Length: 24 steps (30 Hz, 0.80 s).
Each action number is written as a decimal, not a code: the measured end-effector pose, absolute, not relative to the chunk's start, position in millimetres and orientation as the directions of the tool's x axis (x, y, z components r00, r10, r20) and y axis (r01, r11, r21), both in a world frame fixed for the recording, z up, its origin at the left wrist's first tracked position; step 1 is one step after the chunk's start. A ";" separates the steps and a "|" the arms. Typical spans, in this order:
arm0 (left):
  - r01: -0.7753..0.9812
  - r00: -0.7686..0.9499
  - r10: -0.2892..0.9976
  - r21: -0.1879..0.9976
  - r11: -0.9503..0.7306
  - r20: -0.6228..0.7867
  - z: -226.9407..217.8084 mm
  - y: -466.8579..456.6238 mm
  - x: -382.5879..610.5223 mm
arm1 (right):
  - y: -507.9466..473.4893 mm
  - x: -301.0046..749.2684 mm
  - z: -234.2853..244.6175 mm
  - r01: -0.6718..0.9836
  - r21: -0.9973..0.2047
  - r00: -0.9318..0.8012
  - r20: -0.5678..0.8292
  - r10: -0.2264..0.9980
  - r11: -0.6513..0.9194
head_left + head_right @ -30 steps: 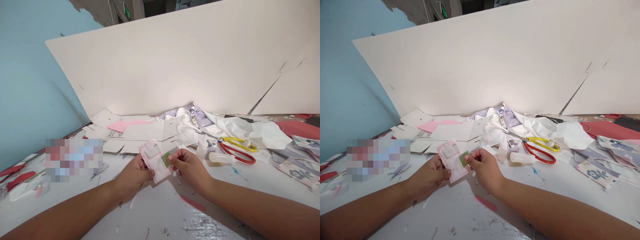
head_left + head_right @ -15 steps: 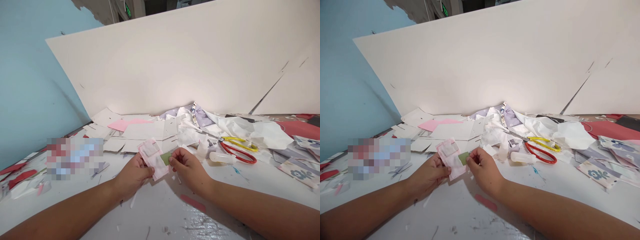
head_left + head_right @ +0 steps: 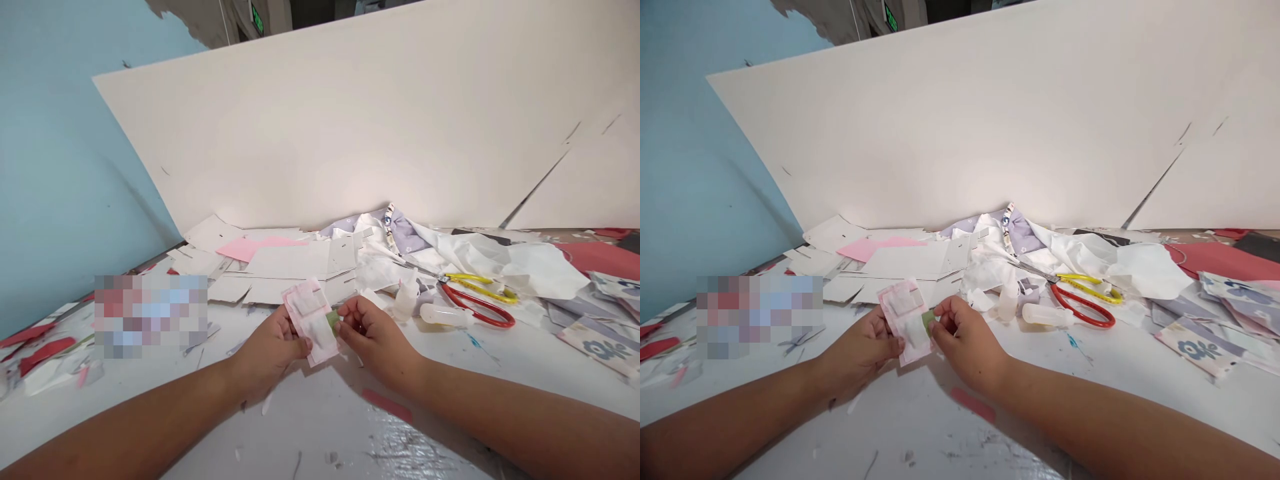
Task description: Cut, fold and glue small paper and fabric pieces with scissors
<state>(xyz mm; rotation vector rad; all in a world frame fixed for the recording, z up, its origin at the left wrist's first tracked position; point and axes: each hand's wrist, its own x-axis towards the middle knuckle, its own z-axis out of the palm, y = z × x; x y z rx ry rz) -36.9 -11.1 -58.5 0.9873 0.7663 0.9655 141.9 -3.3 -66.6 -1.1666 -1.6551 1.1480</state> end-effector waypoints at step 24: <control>-0.321 0.381 0.922 0.924 0.208 -0.075 -57.0 -11.5 -36.7 | -3.7 144.5 -68.9 0.368 -0.877 -0.270 0.216 0.938 0.308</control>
